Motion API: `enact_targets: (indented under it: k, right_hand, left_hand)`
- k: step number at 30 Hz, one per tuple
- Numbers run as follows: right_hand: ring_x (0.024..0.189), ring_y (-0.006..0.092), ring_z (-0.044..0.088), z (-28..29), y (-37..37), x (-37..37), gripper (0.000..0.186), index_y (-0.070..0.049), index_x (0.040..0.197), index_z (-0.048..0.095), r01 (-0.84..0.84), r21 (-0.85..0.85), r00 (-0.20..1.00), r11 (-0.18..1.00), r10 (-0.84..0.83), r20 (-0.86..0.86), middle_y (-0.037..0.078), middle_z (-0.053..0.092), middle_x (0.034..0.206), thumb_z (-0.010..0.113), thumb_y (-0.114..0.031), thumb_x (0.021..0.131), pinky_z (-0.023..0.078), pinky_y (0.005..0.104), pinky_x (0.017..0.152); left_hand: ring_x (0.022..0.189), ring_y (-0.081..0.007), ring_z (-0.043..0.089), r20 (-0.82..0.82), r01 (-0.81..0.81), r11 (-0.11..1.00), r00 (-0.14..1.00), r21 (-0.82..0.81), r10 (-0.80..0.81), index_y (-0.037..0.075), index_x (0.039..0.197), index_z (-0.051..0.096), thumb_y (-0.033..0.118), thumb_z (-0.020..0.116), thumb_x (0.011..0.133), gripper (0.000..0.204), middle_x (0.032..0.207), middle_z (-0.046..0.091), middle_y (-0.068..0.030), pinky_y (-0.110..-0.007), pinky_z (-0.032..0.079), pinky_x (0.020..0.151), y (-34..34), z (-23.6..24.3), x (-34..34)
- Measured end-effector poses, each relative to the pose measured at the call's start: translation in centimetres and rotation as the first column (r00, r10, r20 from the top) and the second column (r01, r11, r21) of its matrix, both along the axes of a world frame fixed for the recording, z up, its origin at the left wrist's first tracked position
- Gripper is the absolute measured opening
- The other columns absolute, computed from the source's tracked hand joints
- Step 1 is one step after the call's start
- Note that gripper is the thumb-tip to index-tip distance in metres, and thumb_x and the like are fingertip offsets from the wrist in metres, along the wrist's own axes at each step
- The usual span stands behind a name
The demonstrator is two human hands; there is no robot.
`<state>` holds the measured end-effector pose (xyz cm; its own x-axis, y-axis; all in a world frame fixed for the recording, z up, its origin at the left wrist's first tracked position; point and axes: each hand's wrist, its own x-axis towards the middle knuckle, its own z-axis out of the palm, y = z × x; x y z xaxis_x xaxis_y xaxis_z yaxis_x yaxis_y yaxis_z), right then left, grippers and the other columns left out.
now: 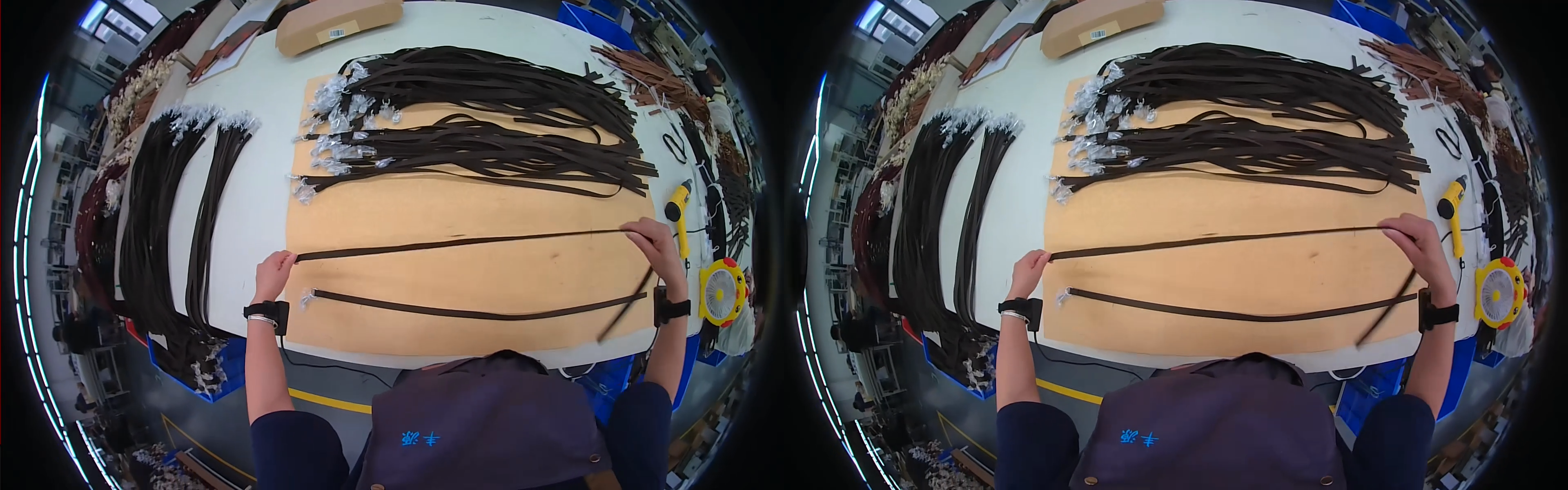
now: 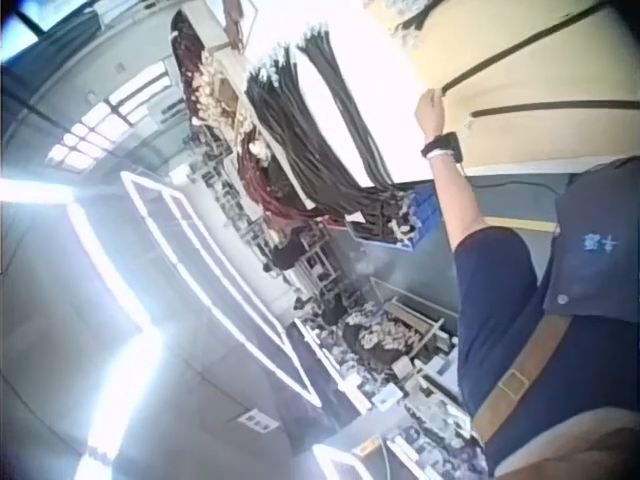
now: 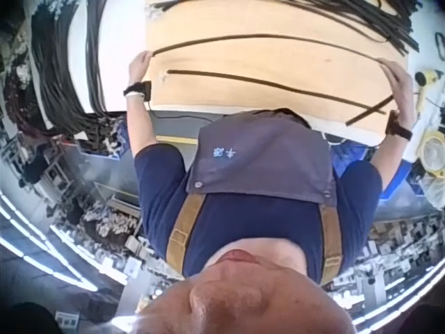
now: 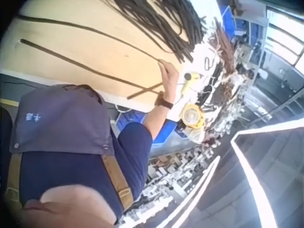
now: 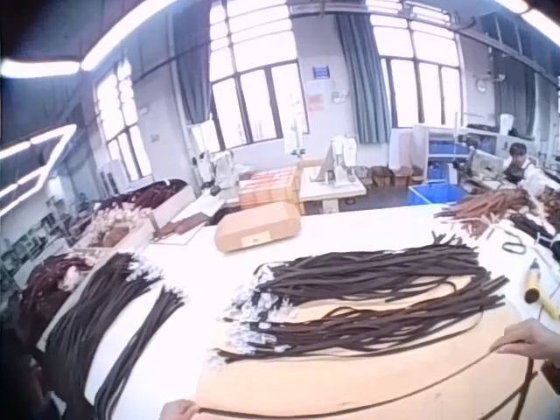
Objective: The recorder uses a heat gun to process leather straps and then organizes them on a board.
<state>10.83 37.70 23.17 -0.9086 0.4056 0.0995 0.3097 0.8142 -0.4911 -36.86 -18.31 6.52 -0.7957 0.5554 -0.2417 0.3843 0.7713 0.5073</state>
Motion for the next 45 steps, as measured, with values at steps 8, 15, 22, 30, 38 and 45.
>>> enact_targets:
  k: [8, 15, 22, 30, 38, 45]
  right_hand:
    - [0.054, 0.0107, 0.055, -15.1, 4.2, 5.3, 0.034, -0.004, 0.071, 0.07, 0.436, -0.35, 0.585, 0.829, 0.035, 0.81, 0.002, 0.06, 0.058, 0.066, -0.03, 0.093, 0.045, 0.0271, 0.052]
    - [0.103, 0.0319, 0.067, -19.2, 8.4, 11.3, 0.033, -0.007, 0.1, 0.069, 0.153, 0.309, 0.474, 0.939, -0.344, 0.81, 0.014, 0.071, 0.104, 0.074, -0.032, 0.078, 0.054, 0.045, 0.087]
    - [0.099, 0.0311, 0.06, -20.6, 0.0, 6.4, 0.014, -0.008, 0.098, 0.062, 0.169, 0.321, 0.933, 0.932, -0.256, 0.251, 0.01, 0.063, 0.098, 0.065, -0.011, 0.084, 0.048, 0.0435, 0.084]
    - [0.098, 0.0291, 0.058, -22.3, -1.1, 9.6, 0.015, -0.01, 0.099, 0.06, 0.183, 0.363, 0.945, 0.914, -0.265, 0.192, 0.008, 0.061, 0.097, 0.066, -0.016, 0.087, 0.044, 0.0422, 0.093]
    - [0.107, 0.0301, 0.055, -19.9, -7.1, 5.9, 0.022, -0.008, 0.107, 0.062, 0.141, 0.118, 0.99, 0.983, -0.14, -0.016, 0.01, 0.062, 0.104, 0.068, -0.016, 0.088, 0.042, 0.0428, 0.098]
    - [0.102, 0.0293, 0.052, -22.5, -5.7, 6.7, 0.015, -0.008, 0.08, 0.062, 0.171, -0.186, 0.982, 0.968, -0.152, 0.11, 0.004, 0.06, 0.097, 0.073, -0.018, 0.085, 0.042, 0.0409, 0.092]
  left_hand:
    - [0.087, -0.0281, 0.061, -0.079, 0.147, 0.962, 0.982, -0.229, -0.169, 0.013, 0.081, 0.07, 0.033, 0.072, 0.084, 0.02, 0.084, 0.063, -0.0058, -0.044, 0.043, 0.085, 1.9, -4.3, 3.3]
    - [0.117, -0.0312, 0.05, -0.315, 0.168, 0.957, 0.918, -0.238, -0.24, 0.014, 0.114, 0.061, 0.028, 0.082, 0.074, 0.048, 0.119, 0.056, -0.0094, -0.049, 0.031, 0.108, 1.0, -3.3, 5.0]
    - [0.149, -0.0386, 0.021, -0.207, 0.413, 0.889, 0.869, -0.195, -0.449, 0.011, 0.153, 0.036, 0.033, 0.07, 0.089, 0.075, 0.163, 0.023, -0.0142, -0.054, 0.02, 0.119, 4.2, -2.9, 12.5]
    - [0.151, -0.0355, 0.018, -0.114, 0.482, 0.856, 0.855, -0.186, -0.506, 0.014, 0.153, 0.037, 0.034, 0.064, 0.093, 0.069, 0.164, 0.021, -0.0115, -0.051, 0.015, 0.121, 4.0, -4.9, 14.9]
    - [0.151, -0.0349, 0.017, -0.114, 0.442, 0.884, 0.881, -0.153, -0.46, 0.014, 0.152, 0.039, 0.031, 0.06, 0.095, 0.063, 0.164, 0.022, -0.0109, -0.051, 0.014, 0.121, 3.2, -4.7, 15.1]
    - [0.151, -0.035, 0.017, -0.092, 0.463, 0.872, 0.872, -0.159, -0.48, 0.014, 0.152, 0.039, 0.03, 0.059, 0.096, 0.062, 0.164, 0.022, -0.011, -0.051, 0.013, 0.121, 3.5, -5.0, 15.0]
